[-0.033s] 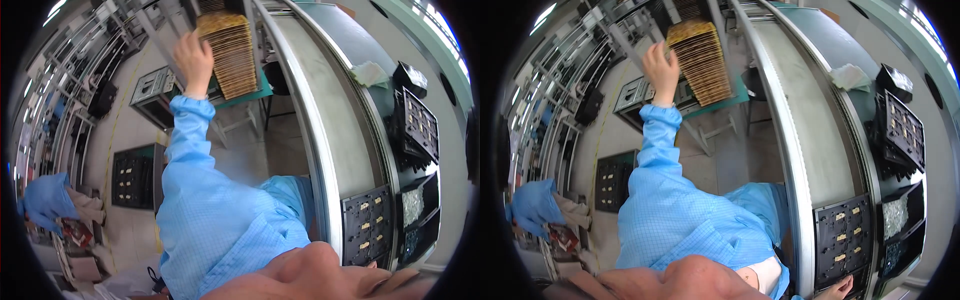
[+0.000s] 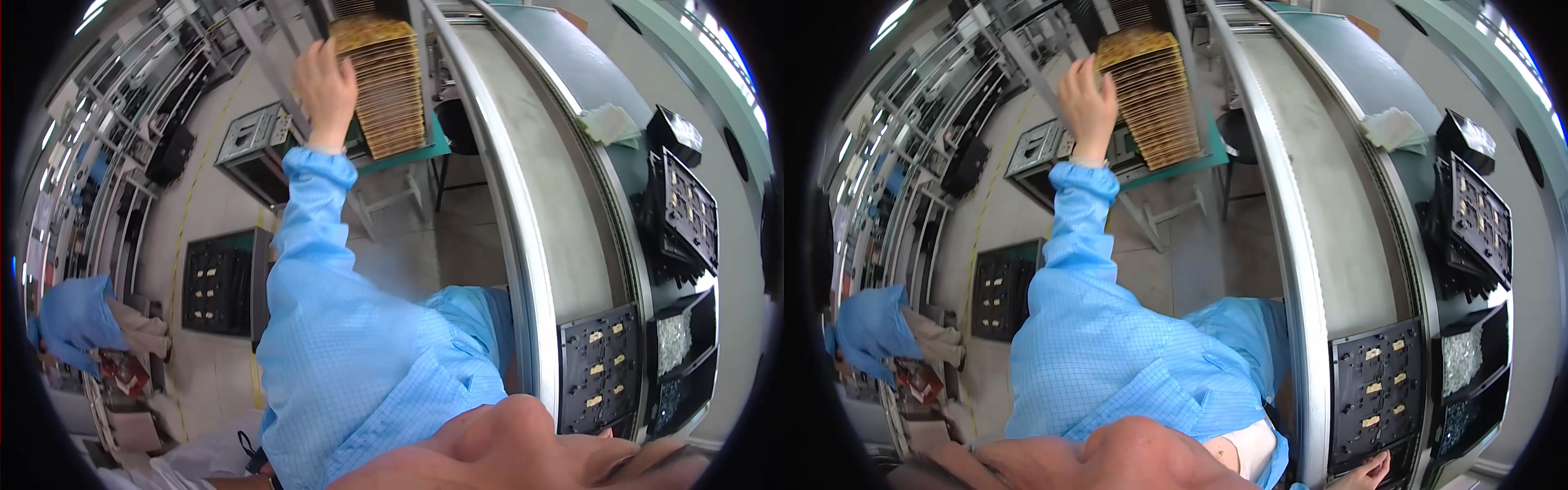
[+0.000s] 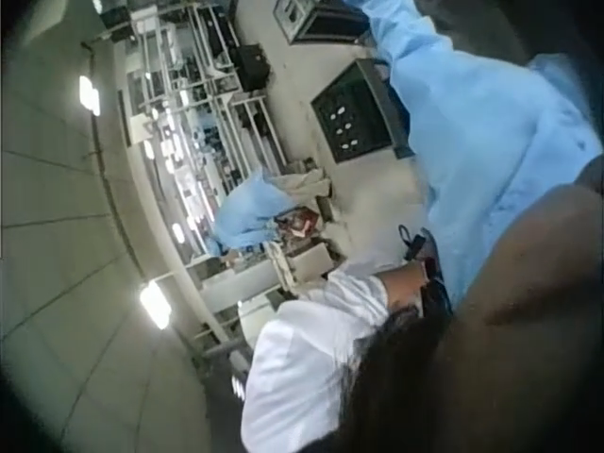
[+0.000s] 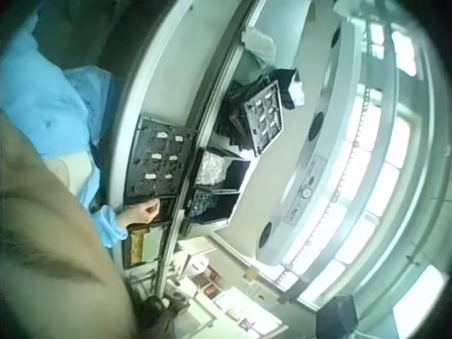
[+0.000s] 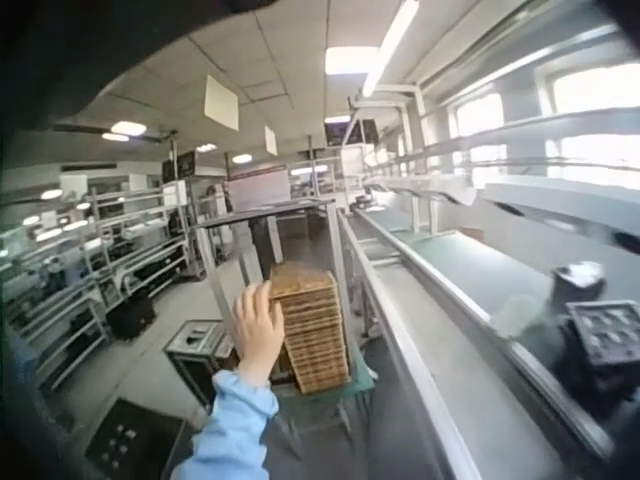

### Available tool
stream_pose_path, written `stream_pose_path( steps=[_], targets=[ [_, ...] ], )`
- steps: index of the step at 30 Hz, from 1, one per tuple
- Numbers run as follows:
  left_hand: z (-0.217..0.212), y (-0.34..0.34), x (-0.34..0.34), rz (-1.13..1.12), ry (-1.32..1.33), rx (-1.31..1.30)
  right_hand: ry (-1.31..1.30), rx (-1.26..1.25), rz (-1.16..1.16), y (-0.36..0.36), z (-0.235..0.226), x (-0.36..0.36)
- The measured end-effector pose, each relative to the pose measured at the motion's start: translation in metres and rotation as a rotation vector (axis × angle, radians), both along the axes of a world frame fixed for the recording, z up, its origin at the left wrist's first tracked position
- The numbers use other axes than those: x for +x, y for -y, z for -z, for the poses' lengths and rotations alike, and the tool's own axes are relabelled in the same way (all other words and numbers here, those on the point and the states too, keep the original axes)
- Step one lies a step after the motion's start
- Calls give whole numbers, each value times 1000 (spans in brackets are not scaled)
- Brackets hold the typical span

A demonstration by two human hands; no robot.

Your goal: The person assembles small electronic components onto a printed circuit board by hand, placing the board into a mounting jig and then attaching the components.

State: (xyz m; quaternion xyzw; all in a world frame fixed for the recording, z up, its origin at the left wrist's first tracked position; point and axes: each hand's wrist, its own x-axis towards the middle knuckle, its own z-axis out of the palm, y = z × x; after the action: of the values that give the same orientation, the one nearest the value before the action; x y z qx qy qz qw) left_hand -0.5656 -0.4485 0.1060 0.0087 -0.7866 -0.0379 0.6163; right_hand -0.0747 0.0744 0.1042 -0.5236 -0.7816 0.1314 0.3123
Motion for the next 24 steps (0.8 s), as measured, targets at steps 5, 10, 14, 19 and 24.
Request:
stream_pose_path(
  steps=[5,10,14,19,24],
  targets=[
    [-5,8,-22,-5,120,-147,87,-20,-115,9,1,-7],
    [-8,10,-31,-74,183,-315,-119,-109,-247,-63,67,37],
    [-39,10,-24,11,57,-493,-170,-100,-324,-51,57,2],
    [-43,20,-35,-14,-205,-692,-230,-75,-262,-48,57,-44],
    [-46,-100,43,337,-370,-570,-267,-143,-199,-62,62,-46]
  ],
)
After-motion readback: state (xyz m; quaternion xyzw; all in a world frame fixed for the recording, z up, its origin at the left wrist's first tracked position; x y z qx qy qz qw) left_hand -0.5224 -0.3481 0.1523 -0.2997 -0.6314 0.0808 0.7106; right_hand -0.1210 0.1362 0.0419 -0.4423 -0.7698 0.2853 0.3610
